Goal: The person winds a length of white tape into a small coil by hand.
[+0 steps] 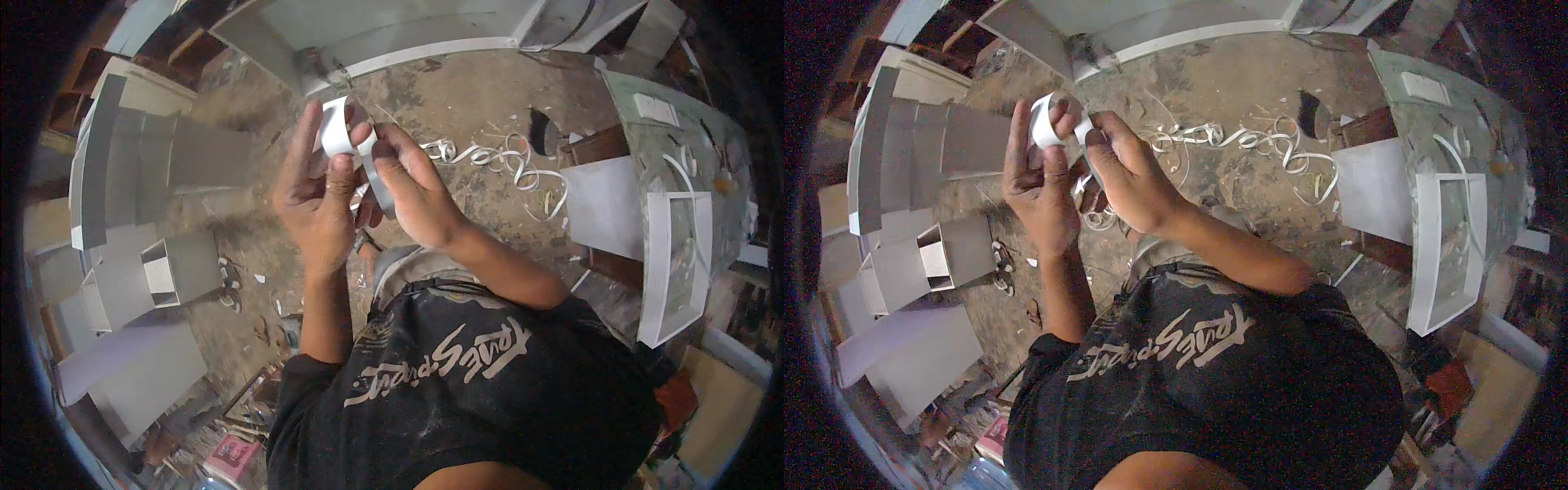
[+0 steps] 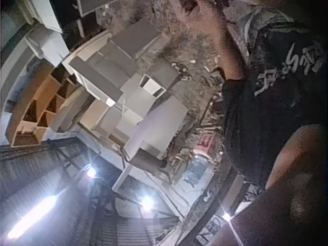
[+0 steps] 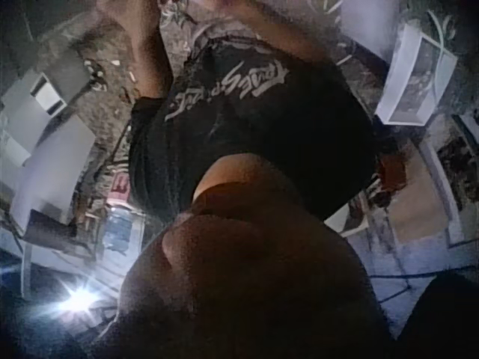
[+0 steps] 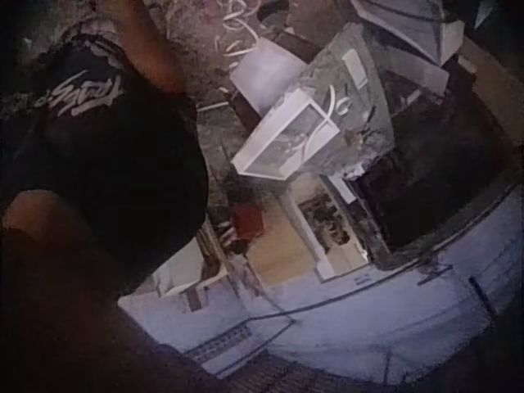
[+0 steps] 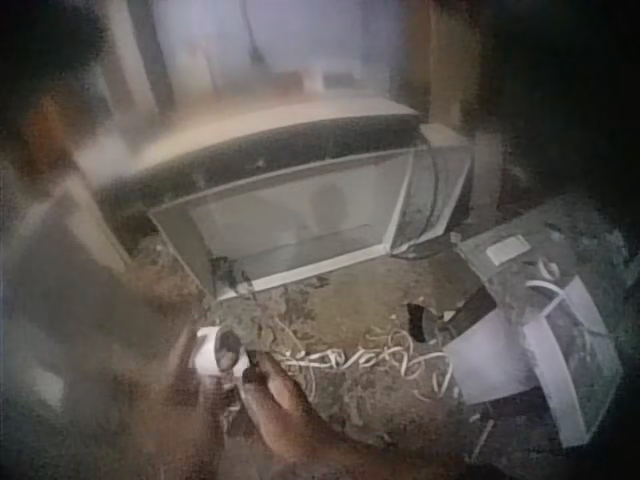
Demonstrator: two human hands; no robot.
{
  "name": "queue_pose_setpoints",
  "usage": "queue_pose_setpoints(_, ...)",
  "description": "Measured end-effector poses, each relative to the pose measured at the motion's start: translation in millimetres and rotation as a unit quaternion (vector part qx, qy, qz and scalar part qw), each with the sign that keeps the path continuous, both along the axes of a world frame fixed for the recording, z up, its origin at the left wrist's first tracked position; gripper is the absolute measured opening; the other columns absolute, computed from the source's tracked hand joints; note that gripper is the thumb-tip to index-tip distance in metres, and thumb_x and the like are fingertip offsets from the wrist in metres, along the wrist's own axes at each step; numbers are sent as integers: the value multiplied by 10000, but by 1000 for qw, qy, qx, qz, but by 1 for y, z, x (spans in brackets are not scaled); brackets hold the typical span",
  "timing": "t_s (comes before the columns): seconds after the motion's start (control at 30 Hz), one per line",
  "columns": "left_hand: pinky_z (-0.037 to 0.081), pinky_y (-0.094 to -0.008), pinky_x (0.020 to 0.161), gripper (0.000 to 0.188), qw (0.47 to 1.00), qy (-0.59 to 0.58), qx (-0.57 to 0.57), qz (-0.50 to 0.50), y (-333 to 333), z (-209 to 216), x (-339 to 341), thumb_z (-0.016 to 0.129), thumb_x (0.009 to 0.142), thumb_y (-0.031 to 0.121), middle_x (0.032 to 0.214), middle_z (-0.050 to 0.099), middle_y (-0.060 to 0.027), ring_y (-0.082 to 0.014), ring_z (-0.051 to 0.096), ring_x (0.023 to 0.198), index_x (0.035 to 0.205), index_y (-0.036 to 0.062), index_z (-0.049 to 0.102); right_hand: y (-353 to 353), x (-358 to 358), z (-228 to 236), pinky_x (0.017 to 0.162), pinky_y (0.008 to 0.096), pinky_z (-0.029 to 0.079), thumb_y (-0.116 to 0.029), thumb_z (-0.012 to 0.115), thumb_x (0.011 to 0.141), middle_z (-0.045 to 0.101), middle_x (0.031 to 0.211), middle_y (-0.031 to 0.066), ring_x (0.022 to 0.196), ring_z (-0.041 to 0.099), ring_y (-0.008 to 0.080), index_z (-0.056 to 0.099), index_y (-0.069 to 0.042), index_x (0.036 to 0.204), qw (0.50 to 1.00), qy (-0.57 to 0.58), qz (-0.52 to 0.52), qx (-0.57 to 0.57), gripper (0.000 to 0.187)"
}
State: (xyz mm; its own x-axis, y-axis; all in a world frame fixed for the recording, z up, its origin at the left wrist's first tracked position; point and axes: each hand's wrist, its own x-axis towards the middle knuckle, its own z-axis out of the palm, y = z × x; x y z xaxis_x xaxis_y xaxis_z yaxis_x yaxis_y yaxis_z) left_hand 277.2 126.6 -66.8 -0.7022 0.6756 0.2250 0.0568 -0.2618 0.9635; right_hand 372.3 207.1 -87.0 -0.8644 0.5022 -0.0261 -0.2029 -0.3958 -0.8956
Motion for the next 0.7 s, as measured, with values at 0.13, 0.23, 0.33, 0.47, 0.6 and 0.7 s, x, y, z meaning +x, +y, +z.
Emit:
queue_pose_setpoints(0.13, 535, -241, 751, 641, 998, 11, 32, 56, 2, -11, 6, 666, 907, 109, 1284, 590, -176, -161, 640, 1026, 1458, 4, 356, -17, -4, 1, 918, 322, 436, -327, 318, 1060, 443, 1274, 162, 1047, 508, 162, 183, -60, 1427, 997, 57, -33, 35, 473)
queue_pose_setpoints(0.23, 525, -262, 821, 672, 996, 29, 31, 77, -2, -19, 1, 664, 911, 107, 1371, 516, -199, -189, 635, 1072, 1473, -6, 313, -25, -4, -5, 966, 326, 395, -312, 332, 1059, 426, 1290, 138, 1117, 477, 168, 203, -36, 1411, 995, 57, -15, 78, 465)
queue_pose_setpoints(0.33, 499, -286, 902, 698, 995, 11, 46, 89, -2, -21, 3, 652, 923, 120, 1424, 460, -209, -207, 602, 1137, 1490, -7, 265, -26, -8, -11, 954, 312, 402, -301, 383, 1050, 476, 1243, 127, 1113, 485, 145, 317, -2, 1347, 993, 80, -2, 81, 427)
queue_pose_setpoints(0.47, 452, -299, 975, 694, 993, -7, 68, 94, -4, -24, 7, 627, 939, 138, 1475, 402, -186, -202, 518, 1242, 1500, 0, 243, -24, -13, -18, 867, 272, 454, -220, 509, 1009, 584, 1100, 91, 1006, 551, 114, 498, 38, 1200, 997, 60, -15, 35, 321)
queue_pose_setpoints(0.6, 331, -391, 1094, 659, 985, 102, -9, 141, -40, -47, -18, 563, 959, 165, 1503, 361, -196, -279, 393, 1362, 1502, -9, 234, -31, -27, -10, 767, 257, 510, -138, 654, 918, 666, 955, 78, 870, 624, 115, 614, 45, 1091, 993, -17, -5, 115, 254)
queue_pose_setpoints(0.7, 312, -385, 1103, 618, 986, 124, -25, 109, -65, -52, -4, 569, 960, 247, 1493, 393, -160, -270, 414, 1332, 1476, 15, 321, -32, -15, -27, 724, 232, 514, -159, 706, 892, 683, 952, 89, 846, 641, 111, 656, 48, 1022, 992, -110, 30, 61, 250)
